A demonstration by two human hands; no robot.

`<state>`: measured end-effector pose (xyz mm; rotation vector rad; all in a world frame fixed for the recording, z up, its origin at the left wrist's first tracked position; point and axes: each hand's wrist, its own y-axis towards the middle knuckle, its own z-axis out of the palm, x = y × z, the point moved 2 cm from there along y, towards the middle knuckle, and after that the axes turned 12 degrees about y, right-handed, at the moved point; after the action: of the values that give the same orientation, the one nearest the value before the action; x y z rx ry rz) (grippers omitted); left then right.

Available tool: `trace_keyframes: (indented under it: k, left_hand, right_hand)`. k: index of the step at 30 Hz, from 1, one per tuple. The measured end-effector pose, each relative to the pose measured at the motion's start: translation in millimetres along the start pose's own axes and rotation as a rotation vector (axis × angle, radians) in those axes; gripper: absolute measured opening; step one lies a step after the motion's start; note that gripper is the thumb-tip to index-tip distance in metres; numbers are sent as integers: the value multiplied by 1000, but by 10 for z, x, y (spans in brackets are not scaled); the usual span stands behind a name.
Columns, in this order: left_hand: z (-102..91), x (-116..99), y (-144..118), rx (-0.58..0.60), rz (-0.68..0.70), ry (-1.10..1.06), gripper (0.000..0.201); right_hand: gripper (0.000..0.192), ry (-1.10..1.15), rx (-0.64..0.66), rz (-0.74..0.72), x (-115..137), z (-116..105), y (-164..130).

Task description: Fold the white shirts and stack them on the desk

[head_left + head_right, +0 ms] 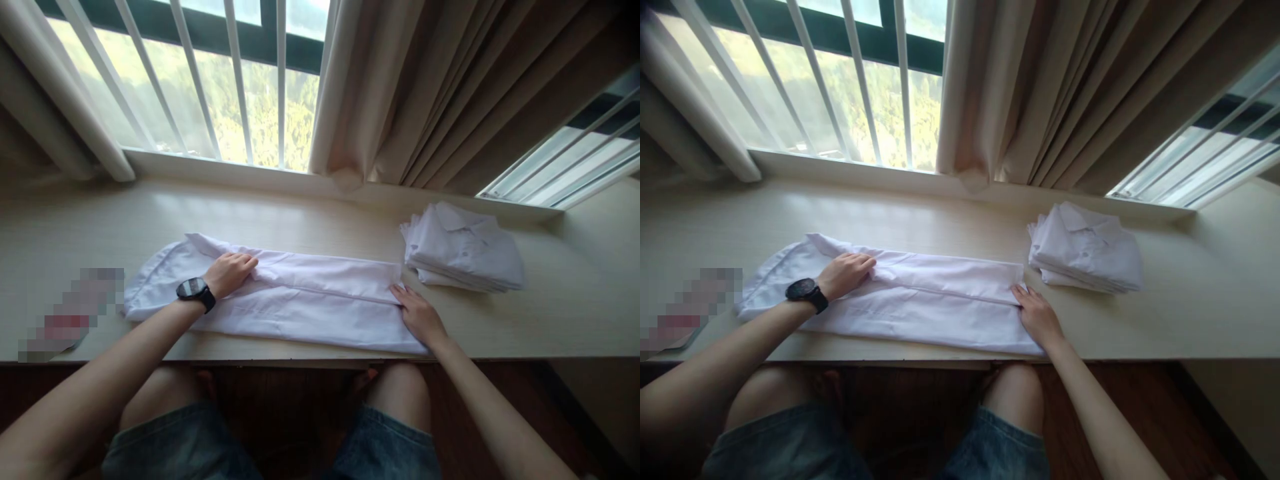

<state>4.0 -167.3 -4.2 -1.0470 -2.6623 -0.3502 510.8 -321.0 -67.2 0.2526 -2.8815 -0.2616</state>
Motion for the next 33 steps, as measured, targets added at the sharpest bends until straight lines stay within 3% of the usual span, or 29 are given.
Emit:
trace_keyframes:
  k: [4,10,14,18,22,25,28,31,33]
  left_hand:
    - [-6,-16,-18,-47,-36,21,19]
    - [6,67,-68,-38,14,51,22]
    - [38,395,-81,45,-91,90,28]
    - [110,816,-123,148,-187,75,26]
    - [193,1040,-327,59,-249,60,33]
    - [279,1038,-530,-22,-279,40,37]
    - [329,955,-602,47,-260,35,38]
    - [192,808,-495,110,-297,101,36]
    - [-19,623,-379,59,-332,120,35]
  right_hand:
    - [68,-40,-112,-53,-64,-33,-108]
    - [66,-69,15,-55,-136,92,-194]
    - [61,-18,43,-62,-205,162,-198]
    - [63,-14,-26,-42,-203,209,-264]
    - [62,9,-102,-29,-184,245,-324]
    - [56,27,-166,-29,-178,234,-334]
    - [54,32,-199,-35,-163,211,-335]
    - [55,41,-208,-22,-145,193,-338]
    - [56,55,-209,0,-134,185,-338]
